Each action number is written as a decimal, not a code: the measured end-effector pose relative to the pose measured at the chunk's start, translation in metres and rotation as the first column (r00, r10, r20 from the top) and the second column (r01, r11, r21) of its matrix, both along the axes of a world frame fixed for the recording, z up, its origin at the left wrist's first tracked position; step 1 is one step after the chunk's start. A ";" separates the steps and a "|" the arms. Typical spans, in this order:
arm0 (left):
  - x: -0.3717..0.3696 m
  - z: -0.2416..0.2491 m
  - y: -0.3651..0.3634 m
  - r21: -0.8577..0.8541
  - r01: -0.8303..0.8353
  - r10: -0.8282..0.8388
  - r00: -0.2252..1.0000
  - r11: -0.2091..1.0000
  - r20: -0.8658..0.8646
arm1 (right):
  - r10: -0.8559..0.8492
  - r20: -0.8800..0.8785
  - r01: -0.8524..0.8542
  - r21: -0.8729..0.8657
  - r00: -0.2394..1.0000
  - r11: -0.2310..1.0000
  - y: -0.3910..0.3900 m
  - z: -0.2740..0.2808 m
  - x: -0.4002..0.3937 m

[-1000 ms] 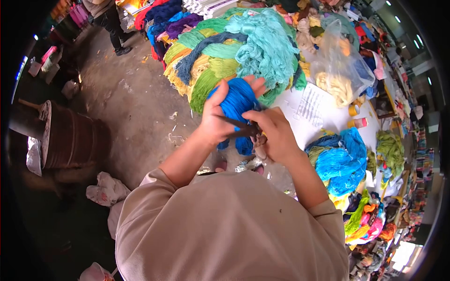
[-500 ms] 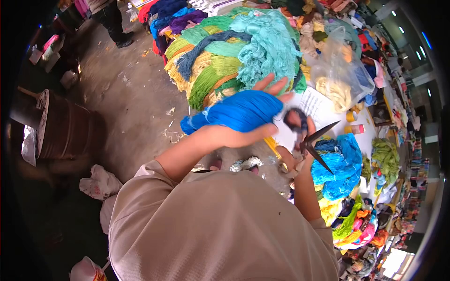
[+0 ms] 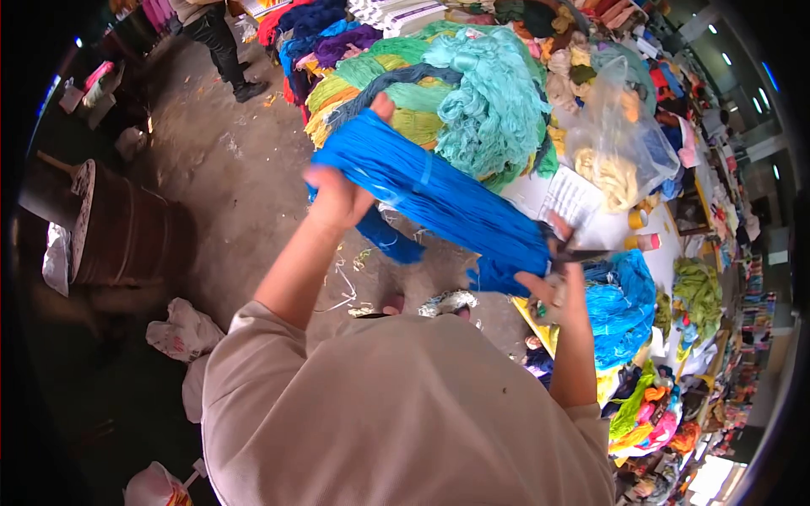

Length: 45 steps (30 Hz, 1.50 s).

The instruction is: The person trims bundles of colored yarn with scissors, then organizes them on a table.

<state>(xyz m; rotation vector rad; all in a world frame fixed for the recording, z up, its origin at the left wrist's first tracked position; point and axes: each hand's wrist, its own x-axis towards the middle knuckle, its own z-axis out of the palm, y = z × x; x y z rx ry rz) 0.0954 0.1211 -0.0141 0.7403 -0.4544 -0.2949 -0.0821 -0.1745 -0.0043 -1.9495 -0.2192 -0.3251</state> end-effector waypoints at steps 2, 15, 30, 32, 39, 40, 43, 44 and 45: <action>-0.009 0.010 -0.017 -0.426 0.055 -0.126 0.982 0.903 -0.138 | 0.077 -0.088 -0.085 -0.091 0.993 0.992 0.014 0.000 0.012; -0.014 0.013 -0.043 -0.588 0.151 -0.419 0.837 0.795 -0.351 | 0.317 -0.685 -0.011 0.411 0.657 0.912 0.057 0.004 0.042; -0.029 -0.016 -0.077 -0.238 0.183 -0.259 0.902 0.954 -0.345 | 0.258 0.238 -0.118 -0.479 0.936 0.870 0.082 0.023 0.075; -0.024 -0.017 -0.074 -0.173 0.105 -0.163 0.916 0.979 -0.366 | 0.201 0.188 -0.114 -0.391 0.961 0.913 0.082 0.011 0.070; 0.026 -0.033 -0.014 -0.268 -0.130 0.047 0.954 0.955 -0.297 | 0.048 -0.529 -0.018 0.061 0.847 0.998 0.002 -0.059 -0.024; 0.021 -0.026 -0.014 -0.142 -0.195 0.151 0.951 0.971 -0.272 | 0.039 -0.778 0.168 0.184 0.627 0.968 -0.015 -0.069 -0.033; -0.007 -0.010 -0.031 0.267 -0.286 0.225 0.945 0.920 0.237 | -0.396 -0.455 0.067 -0.585 0.797 0.808 -0.042 -0.098 -0.049; -0.009 -0.009 -0.033 0.386 -0.375 0.125 0.834 0.843 0.537 | -0.332 -0.380 0.170 -0.401 0.863 0.900 -0.048 -0.103 -0.048; -0.015 -0.009 -0.042 0.398 -0.383 0.010 0.731 0.834 0.683 | -0.241 -0.257 0.160 -0.297 0.936 0.941 -0.042 -0.097 -0.040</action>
